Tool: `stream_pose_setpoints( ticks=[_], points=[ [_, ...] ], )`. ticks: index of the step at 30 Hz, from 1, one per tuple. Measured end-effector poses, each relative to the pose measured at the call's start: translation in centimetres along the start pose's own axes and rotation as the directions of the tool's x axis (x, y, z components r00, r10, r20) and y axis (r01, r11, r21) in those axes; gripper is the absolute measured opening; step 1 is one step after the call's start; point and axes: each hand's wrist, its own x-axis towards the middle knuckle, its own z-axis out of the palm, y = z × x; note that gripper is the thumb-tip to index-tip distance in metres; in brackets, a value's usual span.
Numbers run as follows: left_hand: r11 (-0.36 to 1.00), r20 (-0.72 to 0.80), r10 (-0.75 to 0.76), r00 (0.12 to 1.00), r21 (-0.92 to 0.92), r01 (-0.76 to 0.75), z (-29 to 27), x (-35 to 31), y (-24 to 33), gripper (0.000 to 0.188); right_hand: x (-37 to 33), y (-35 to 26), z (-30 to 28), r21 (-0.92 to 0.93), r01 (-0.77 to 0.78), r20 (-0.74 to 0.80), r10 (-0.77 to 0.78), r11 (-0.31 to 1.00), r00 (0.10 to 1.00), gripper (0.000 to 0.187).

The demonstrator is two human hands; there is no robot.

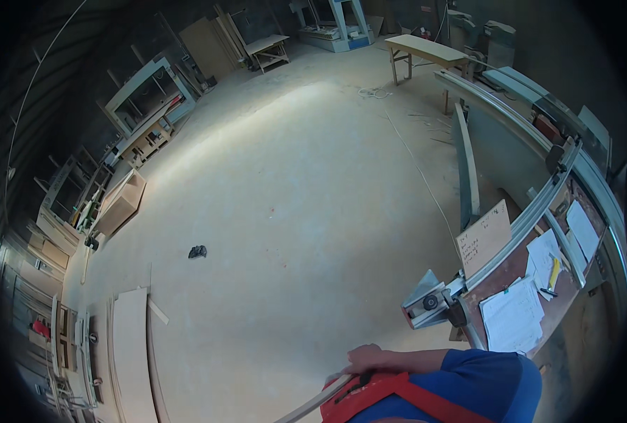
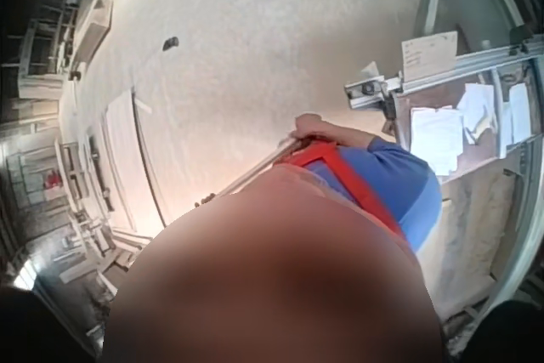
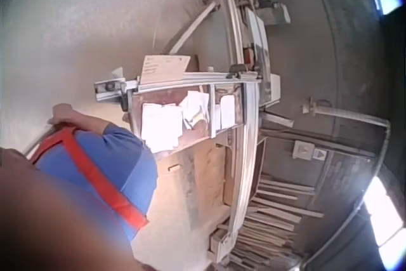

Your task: Apply glue to the edge of a wooden plank.

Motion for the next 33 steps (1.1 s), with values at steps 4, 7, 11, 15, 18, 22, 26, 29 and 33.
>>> stream_pose_setpoints(
  ticks=[4, 7, 11, 15, 18, 22, 26, 29, 33],
  points=[
    [0.998, -0.015, -0.061, 0.998, -0.019, 0.060, 13.5, 4.3, -4.7, 0.056, 6.0, 1.7, -7.6, 0.085, -0.232, -0.186, 0.244, 0.969, 0.952, 0.078],
    [0.980, 0.219, -0.138, 0.966, -0.109, 0.165, 23.7, 8.6, -11.9, 0.051, 12.2, 5.7, -11.0, 0.203, -0.307, -0.256, 0.353, 0.930, 0.900, 0.075],
    [0.944, 0.333, -0.253, 0.908, -0.122, 0.308, 42.1, 13.8, -20.1, 0.054, 19.5, 4.4, -21.7, 0.471, -0.291, -0.274, 0.452, 0.833, 0.849, 0.074],
    [0.921, 0.380, -0.338, 0.861, -0.053, 0.385, 61.3, 12.5, -22.7, 0.052, 20.6, 2.4, -34.0, 0.763, -0.233, -0.277, 0.631, 0.602, 0.724, 0.069],
    [0.918, 0.615, -0.344, 0.709, 0.059, 0.393, 74.1, 15.4, -27.9, 0.065, 24.7, 0.7, -39.1, 0.902, -0.009, -0.354, 0.754, 0.431, 0.554, 0.052],
    [0.919, 0.526, -0.363, 0.769, 0.068, 0.387, 90.9, 8.7, -30.8, 0.049, 30.9, 3.3, -48.2, 0.912, 0.367, -0.352, 0.812, 0.185, 0.466, 0.047],
    [0.924, 0.457, -0.362, 0.813, 0.061, 0.377, 103.6, 2.5, -37.2, 0.047, 40.0, 10.8, -57.5, 0.871, 0.376, -0.436, 0.853, 0.318, 0.288, 0.047],
    [0.930, 0.502, -0.357, 0.788, 0.118, 0.347, 111.0, 4.7, -45.4, 0.047, 42.4, 14.3, -70.6, 0.844, 0.286, -0.511, 0.844, 0.455, 0.166, 0.047],
    [0.941, 0.492, -0.339, 0.802, 0.180, 0.287, 123.9, -3.7, -45.6, 0.045, 46.6, 20.6, -85.0, 0.856, 0.317, -0.491, 0.835, 0.409, 0.249, 0.052]
  ],
)
